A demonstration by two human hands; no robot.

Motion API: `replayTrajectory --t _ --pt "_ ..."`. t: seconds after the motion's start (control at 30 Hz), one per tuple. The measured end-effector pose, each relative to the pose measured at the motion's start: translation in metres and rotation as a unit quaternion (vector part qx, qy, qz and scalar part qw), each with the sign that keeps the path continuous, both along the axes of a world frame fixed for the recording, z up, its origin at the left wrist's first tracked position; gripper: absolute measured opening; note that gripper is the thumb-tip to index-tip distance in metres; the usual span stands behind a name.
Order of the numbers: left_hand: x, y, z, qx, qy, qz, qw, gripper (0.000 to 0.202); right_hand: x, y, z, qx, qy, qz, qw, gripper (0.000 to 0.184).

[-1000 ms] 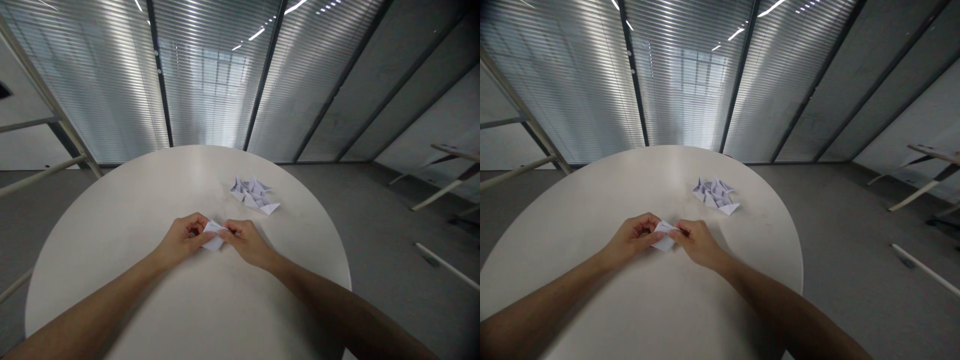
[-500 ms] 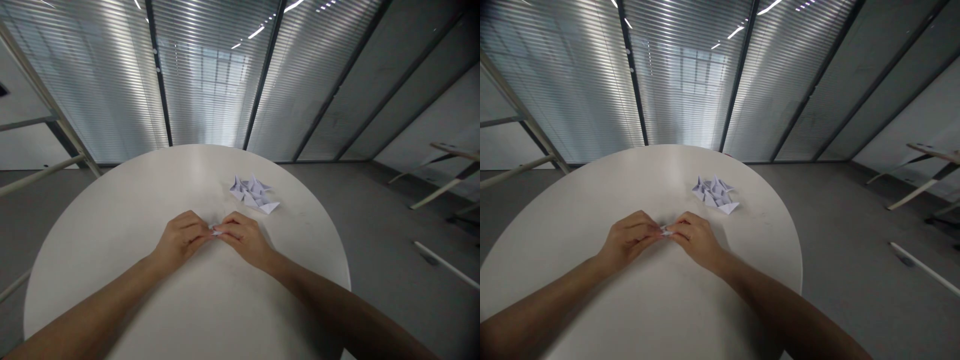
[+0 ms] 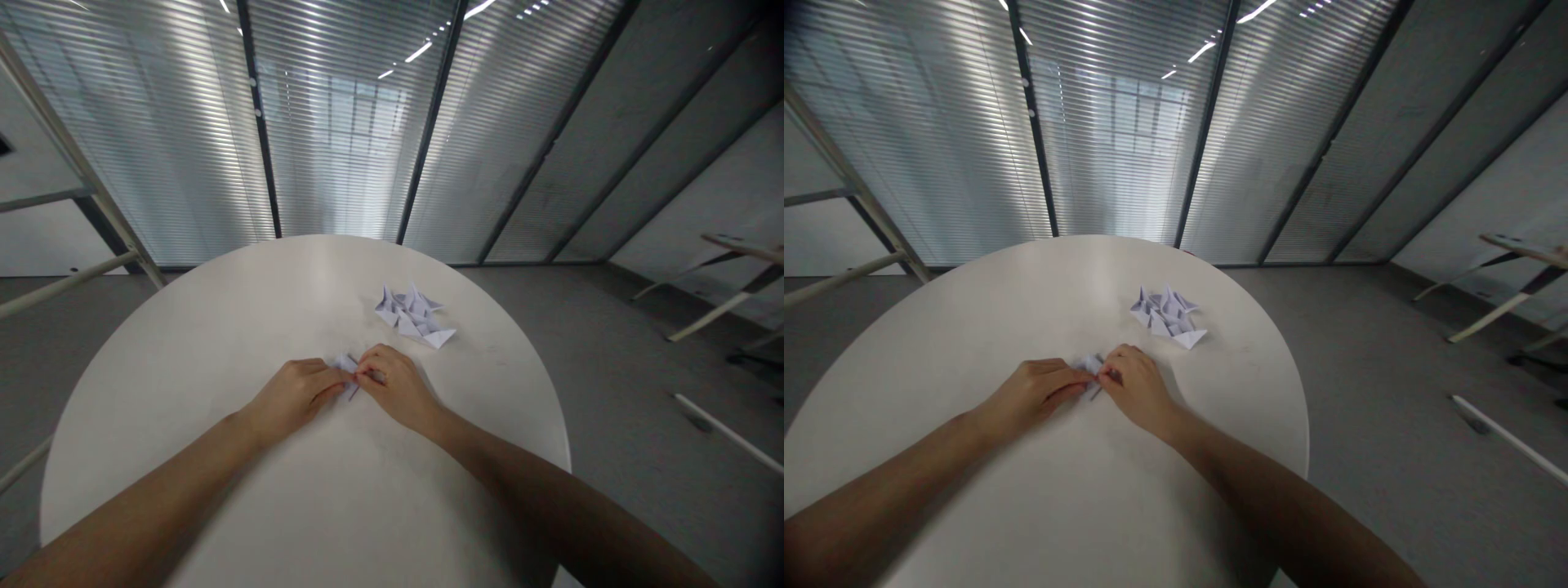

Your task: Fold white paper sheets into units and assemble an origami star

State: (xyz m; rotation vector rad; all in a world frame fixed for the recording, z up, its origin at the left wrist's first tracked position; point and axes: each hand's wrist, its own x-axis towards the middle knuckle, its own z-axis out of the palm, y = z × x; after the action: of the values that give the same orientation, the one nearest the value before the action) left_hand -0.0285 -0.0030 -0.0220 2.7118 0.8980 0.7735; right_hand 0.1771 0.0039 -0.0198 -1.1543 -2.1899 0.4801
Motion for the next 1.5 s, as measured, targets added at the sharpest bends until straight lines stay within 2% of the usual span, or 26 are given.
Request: replayTrajectory --t 0.03,0.1,0.2,0.33,0.4,0.47,0.53,0.7,0.83,0.97,1.07,1.2,1.37,1.5 --pt "-0.001 0.002 -0.002 -0.018 -0.008 0.009 1.0 0.022 -0.001 0.002 -0.002 -0.013 0.013 -0.017 1.0 0.008" --pt "-0.002 0.004 -0.005 -0.047 -0.014 0.022 0.999 0.02 -0.003 0.007 -0.006 -0.043 0.031 -0.047 0.997 0.018" --pt "-0.001 0.008 -0.009 -0.048 -0.038 0.046 0.997 0.021 -0.005 0.012 -0.009 -0.076 0.034 -0.058 0.995 0.028" --pt "0.0 0.013 -0.009 -0.026 -0.071 0.155 0.985 0.037 -0.004 0.015 -0.004 -0.078 -0.009 -0.034 0.996 0.019" --pt "-0.001 0.015 -0.008 -0.059 -0.053 0.186 0.979 0.026 -0.004 0.014 -0.001 -0.072 -0.026 -0.038 0.996 0.01" --pt "-0.002 0.016 -0.006 -0.09 -0.032 0.182 0.979 0.009 -0.004 0.013 0.0 -0.062 -0.031 -0.048 0.996 0.005" --pt "-0.002 0.015 -0.005 -0.089 -0.025 0.172 0.981 0.011 -0.004 0.012 0.0 -0.043 -0.039 -0.05 0.997 0.005" --pt "0.0 0.008 -0.002 0.014 0.052 0.148 0.988 0.017 -0.001 0.011 -0.005 0.042 -0.054 0.011 0.998 0.009" --pt "0.001 0.003 0.0 0.108 0.156 0.123 0.974 0.018 0.006 0.013 -0.01 0.085 -0.079 0.088 0.989 0.017" --pt "0.002 -0.004 0.007 0.141 0.223 0.085 0.961 0.014 0.015 0.012 -0.011 0.128 -0.146 0.138 0.971 0.028" --pt "0.003 -0.009 0.013 0.14 0.229 0.078 0.96 0.012 0.017 0.007 -0.005 0.15 -0.19 0.147 0.959 0.029" --pt "0.001 -0.008 0.012 0.133 0.21 0.082 0.965 0.02 0.016 0.003 0.003 0.145 -0.191 0.146 0.96 0.021" --pt "-0.001 -0.002 0.004 0.204 0.228 0.055 0.951 0.021 0.014 0.008 0.002 0.119 -0.152 0.15 0.97 0.023" --pt "0.002 -0.002 0.004 0.237 0.258 0.027 0.936 0.015 0.018 0.011 0.001 0.11 -0.152 0.15 0.971 0.029"
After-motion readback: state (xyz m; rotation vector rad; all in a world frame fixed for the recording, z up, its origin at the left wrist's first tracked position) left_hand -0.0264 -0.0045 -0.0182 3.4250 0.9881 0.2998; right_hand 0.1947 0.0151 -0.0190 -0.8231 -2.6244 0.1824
